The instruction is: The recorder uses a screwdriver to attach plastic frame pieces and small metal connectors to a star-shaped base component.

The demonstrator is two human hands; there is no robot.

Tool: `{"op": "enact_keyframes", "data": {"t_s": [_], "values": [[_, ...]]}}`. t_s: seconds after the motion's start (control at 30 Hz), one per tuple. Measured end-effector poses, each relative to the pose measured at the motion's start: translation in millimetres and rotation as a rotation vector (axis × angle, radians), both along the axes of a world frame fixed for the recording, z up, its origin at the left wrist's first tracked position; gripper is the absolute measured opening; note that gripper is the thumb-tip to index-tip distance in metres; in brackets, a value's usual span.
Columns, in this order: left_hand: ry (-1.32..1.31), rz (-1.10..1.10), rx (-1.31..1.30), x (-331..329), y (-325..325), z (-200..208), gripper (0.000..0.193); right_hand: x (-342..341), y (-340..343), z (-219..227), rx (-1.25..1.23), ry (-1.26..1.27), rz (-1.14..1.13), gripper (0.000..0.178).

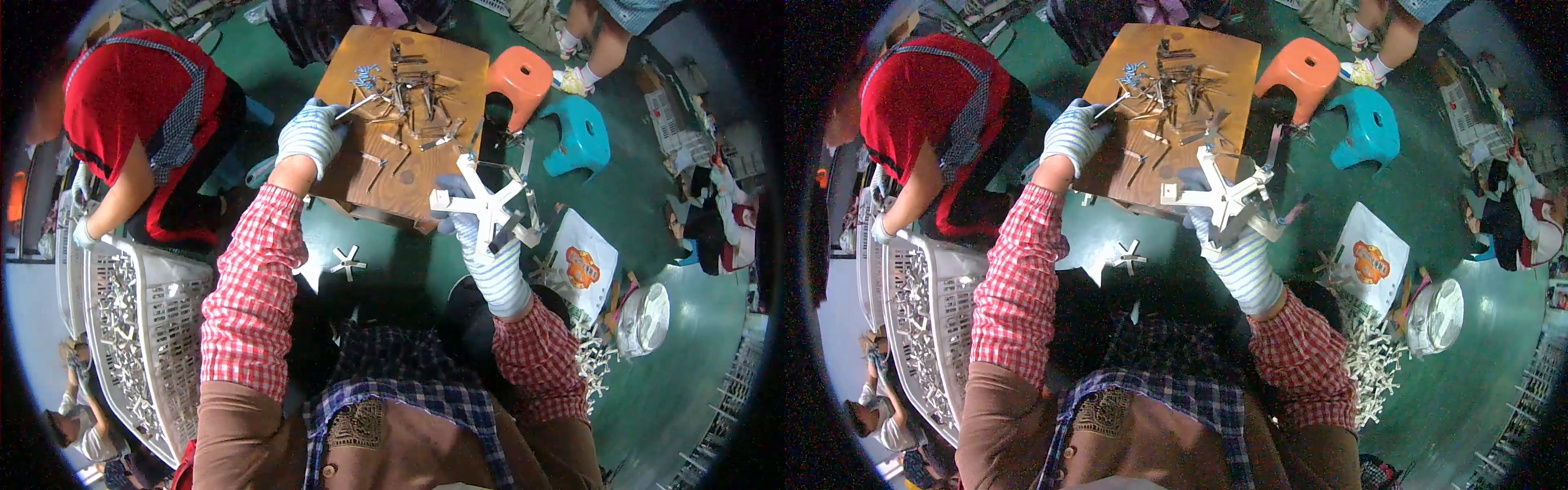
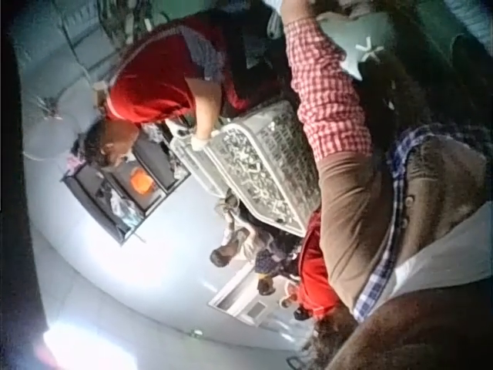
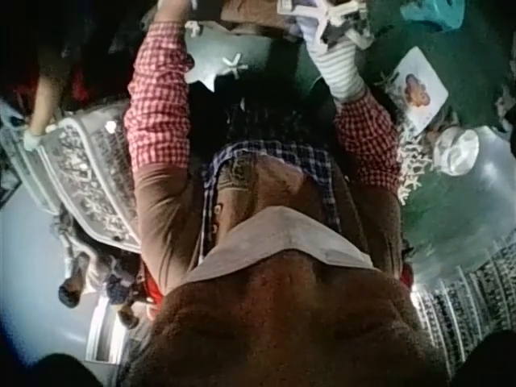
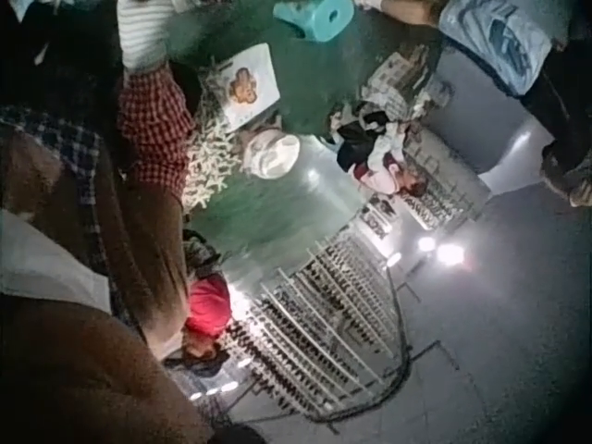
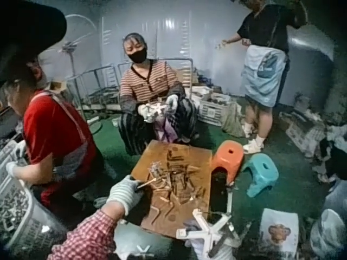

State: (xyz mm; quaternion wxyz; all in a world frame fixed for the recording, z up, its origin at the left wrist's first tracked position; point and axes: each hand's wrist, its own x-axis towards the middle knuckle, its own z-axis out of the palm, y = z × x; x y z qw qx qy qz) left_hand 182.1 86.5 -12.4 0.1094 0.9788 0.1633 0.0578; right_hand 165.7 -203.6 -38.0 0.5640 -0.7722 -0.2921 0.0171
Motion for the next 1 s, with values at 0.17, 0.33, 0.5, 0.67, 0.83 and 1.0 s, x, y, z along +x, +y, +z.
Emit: {"op": "enact_keyframes", "data": {"t_s": [0.17, 0.33, 0.5, 0.67, 0.83, 1.0], "values": [[-0.038, -0.065, 0.047, 0, 3, -8, 0.023, 3, -5, 10, 0.837, 0.832, 0.31, 0.047], [-0.115, -0.035, 0.039, -4, 2, -9, 0.02, 7, -7, -9, 0.193, 0.203, 0.157, 0.052], [-0.198, 0.078, -0.088, -18, 9, 2, 0.017, 2, -3, 19, -0.181, -0.213, 0.325, 0.055], [-0.398, -0.074, -0.849, -37, 30, -4, 0.022, -6, 9, 18, 1.206, 1.377, 0.619, 0.055], [-0.245, 0.004, -1.199, -103, -26, 77, 0.023, -16, 12, 28, 0.881, 1.112, 0.519, 0.047], [-0.113, 0.071, -1.469, -151, -54, 89, 0.018, -28, 23, 43, 0.606, 0.854, 0.393, 0.032]]}}
